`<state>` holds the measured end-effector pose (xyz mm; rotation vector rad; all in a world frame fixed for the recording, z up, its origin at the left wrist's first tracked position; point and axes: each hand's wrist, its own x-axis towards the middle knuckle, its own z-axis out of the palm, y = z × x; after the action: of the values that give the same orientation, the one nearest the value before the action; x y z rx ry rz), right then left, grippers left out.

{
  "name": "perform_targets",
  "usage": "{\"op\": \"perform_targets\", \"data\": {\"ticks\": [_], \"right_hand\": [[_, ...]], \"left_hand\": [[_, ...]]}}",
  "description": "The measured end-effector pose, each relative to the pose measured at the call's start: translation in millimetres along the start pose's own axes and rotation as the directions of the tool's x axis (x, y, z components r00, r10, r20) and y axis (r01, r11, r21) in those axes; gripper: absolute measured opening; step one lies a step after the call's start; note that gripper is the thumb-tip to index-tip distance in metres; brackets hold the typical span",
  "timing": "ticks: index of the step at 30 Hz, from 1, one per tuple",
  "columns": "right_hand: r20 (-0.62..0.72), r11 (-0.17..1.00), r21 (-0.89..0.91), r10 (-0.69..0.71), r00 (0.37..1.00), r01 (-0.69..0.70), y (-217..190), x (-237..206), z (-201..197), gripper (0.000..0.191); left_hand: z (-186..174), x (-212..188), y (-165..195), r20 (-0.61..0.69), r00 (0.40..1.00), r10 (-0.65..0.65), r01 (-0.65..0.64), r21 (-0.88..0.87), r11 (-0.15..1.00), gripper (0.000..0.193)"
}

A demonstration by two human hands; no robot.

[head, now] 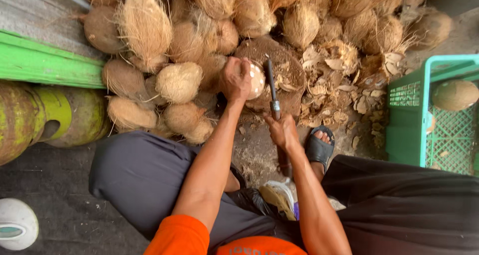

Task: The person sits on the ground in front of a large pile of husked and unhusked coconuts, holding each coconut against a wooden block and chopping off the outer husk with a machete, rotating the coconut between strikes. Husked coconuts are placed into a green plastic crate beside them.

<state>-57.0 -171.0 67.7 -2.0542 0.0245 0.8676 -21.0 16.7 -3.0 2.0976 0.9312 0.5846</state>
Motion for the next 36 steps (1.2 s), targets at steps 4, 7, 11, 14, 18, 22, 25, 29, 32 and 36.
{"op": "perform_targets", "data": {"ticks": [4,7,11,14,18,22,25,29,32,36], "right_hand": [[-0.021,0.970,0.227,-0.089,0.996,0.091,-2,-7,-8,0.037],[-0.174,0.965,0.170,-0.172,0.970,0.202,-5,-2,-10,0.038],[-0.098,0.969,0.175,-0.157,0.983,0.172,-3,6,-2,0.033],[0.035,0.995,0.038,0.094,0.995,-0.095,-1,5,-4,0.033],[-0.122,0.997,0.065,-0.038,0.992,0.047,-3,-2,-5,0.032],[-0.195,0.932,0.231,-0.239,0.951,0.281,-11,-1,-3,0.025],[0.137,0.984,0.074,0.153,0.979,-0.164,-11,0,-3,0.026],[-0.132,0.989,0.075,-0.119,0.984,0.130,-3,-1,-3,0.028],[-0.159,0.977,0.079,-0.185,0.970,0.199,3,4,1,0.032],[-0.023,0.999,-0.032,0.006,1.000,-0.007,5,8,5,0.040]], "left_hand": [[2,-2,-1,-0.018,0.999,0.050,-0.048,0.103,0.994,0.034],[4,-1,-1,0.009,1.000,-0.021,0.021,0.037,0.999,0.034],[1,-1,4,0.039,0.987,-0.154,0.156,-0.085,0.984,0.035],[0,-1,6,-0.004,0.995,-0.102,0.102,0.023,0.995,0.034],[-2,-4,3,0.026,0.998,-0.050,0.048,0.079,0.996,0.037],[-1,-1,1,-0.023,1.000,-0.005,0.006,0.036,0.999,0.036],[-1,0,3,0.007,0.996,-0.094,0.093,0.026,0.995,0.036],[3,-2,2,-0.036,0.999,-0.021,0.022,0.034,0.999,0.035],[0,-5,2,-0.014,0.996,-0.087,0.088,0.053,0.995,0.035],[-2,-3,3,0.047,0.981,-0.186,0.191,-0.127,0.973,0.038]]}}
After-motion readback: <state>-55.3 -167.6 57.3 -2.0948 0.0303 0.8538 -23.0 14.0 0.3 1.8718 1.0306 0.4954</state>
